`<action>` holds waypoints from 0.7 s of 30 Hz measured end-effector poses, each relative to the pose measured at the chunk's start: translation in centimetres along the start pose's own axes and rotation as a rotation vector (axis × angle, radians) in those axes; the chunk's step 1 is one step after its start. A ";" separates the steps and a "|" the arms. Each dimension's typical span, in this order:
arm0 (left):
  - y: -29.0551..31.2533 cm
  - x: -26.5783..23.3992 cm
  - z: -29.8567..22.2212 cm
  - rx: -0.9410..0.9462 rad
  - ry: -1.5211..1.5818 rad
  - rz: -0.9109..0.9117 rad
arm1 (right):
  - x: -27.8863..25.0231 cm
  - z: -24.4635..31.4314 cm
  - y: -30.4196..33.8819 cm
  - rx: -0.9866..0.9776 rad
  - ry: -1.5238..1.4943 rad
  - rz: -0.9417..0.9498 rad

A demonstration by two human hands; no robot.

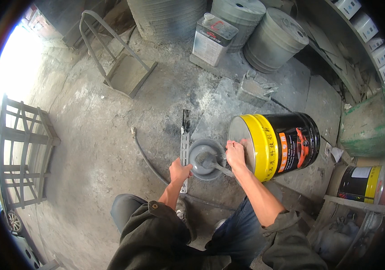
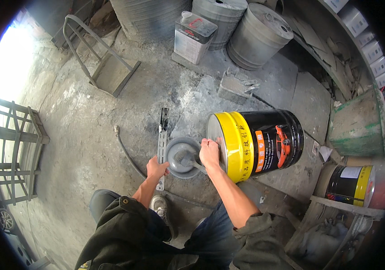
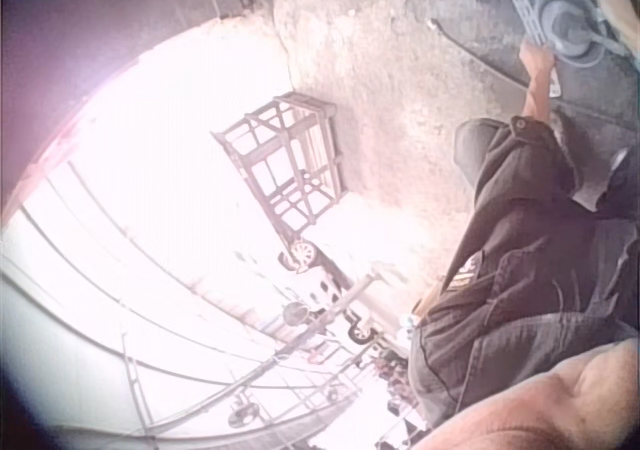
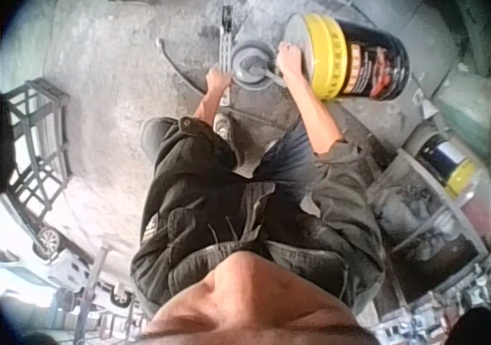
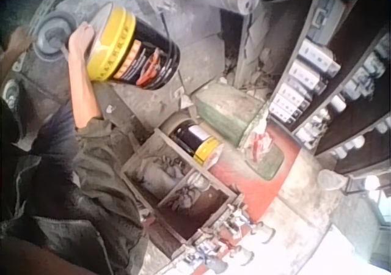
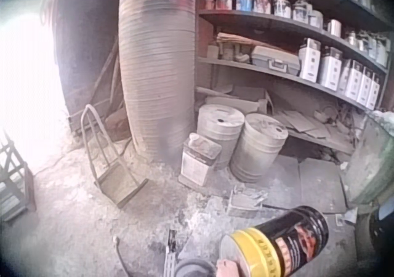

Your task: The person pours a liquid from a yellow bucket into a small metal bowl and stirs it with a metal strip. They then move to a workbench, stir a white substance in a small container, and use the metal strip to scrape the substance onto a color card.

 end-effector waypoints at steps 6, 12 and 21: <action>0.6 -0.2 0.0 -0.010 -0.040 -0.017 | 0.0 0.1 0.4 -0.038 -0.011 -0.003; 0.9 0.2 -0.6 -0.006 -0.028 -0.003 | -0.3 0.4 0.8 0.087 -0.017 0.007; 0.9 0.6 -0.9 -0.008 0.052 0.058 | -5.7 5.5 1.3 0.244 -0.248 0.128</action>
Point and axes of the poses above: each hand's wrist, its own y-axis away from the middle knuckle, its own x-axis out of the palm, z = x × y, the point moved 3 cm from there along -y, towards the middle knuckle, and after that the axes turned 14 degrees about -z, right-handed, at the moved point
